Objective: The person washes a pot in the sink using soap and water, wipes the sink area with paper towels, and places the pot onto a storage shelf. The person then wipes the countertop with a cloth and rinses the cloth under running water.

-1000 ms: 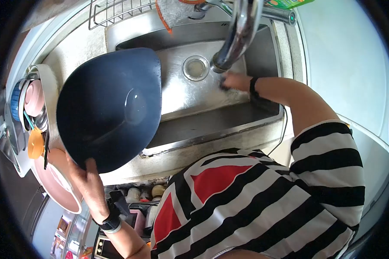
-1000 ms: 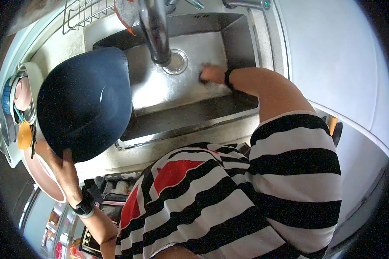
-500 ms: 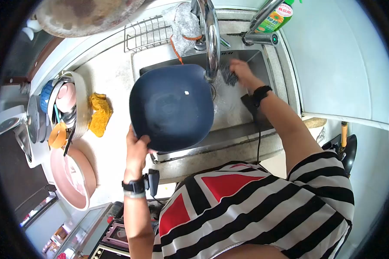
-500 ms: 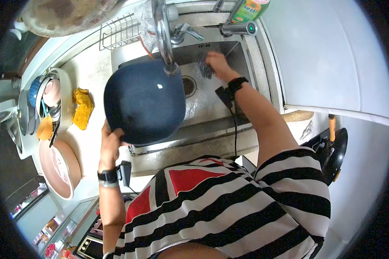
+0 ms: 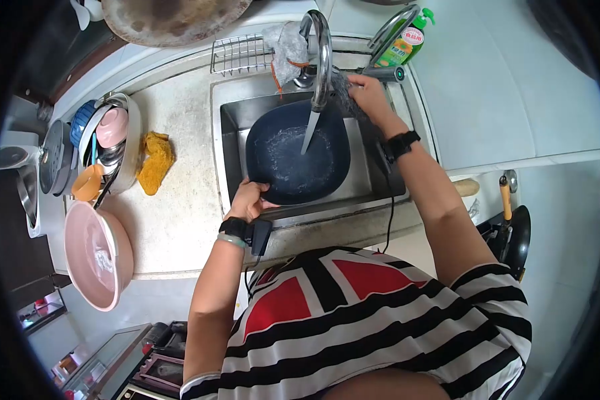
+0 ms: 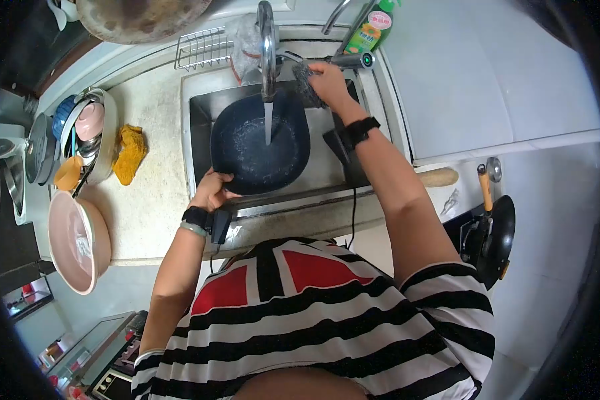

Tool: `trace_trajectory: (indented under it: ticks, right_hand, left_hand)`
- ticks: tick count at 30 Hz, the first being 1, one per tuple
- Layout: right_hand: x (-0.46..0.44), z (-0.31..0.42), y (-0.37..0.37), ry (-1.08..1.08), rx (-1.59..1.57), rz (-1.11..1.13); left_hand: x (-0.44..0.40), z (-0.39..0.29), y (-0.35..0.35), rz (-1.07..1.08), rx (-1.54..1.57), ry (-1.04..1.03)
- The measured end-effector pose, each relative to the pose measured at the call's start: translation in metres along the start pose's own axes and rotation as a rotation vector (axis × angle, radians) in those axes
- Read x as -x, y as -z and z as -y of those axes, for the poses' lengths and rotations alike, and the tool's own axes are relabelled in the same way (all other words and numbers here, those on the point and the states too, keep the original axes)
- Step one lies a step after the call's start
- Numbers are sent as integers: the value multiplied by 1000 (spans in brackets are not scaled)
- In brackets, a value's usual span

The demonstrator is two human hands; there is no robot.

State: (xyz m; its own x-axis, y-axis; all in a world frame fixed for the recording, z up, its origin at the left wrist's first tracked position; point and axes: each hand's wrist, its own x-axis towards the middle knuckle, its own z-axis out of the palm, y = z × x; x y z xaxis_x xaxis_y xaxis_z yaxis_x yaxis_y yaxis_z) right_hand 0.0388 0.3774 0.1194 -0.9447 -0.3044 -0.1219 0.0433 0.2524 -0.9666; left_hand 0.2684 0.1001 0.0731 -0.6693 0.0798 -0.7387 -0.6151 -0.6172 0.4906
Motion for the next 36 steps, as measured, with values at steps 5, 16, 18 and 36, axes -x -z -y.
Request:
trace_trajectory:
  ticks: [5,16,18,36]
  right_hand:
    - [40,-20,16,329,649,-368]
    - [100,24,-46,367,624,-210]
    - [112,7,-86,404,556,-28]
    - [66,-62,-119,253,438,379]
  left_hand:
    - [-3,7,2,50,78,40]
    - [-20,21,-13,-43,-102,-160]
    - [-25,25,-14,-59,-103,-183]
    - [-14,3,-60,118,-219,-232]
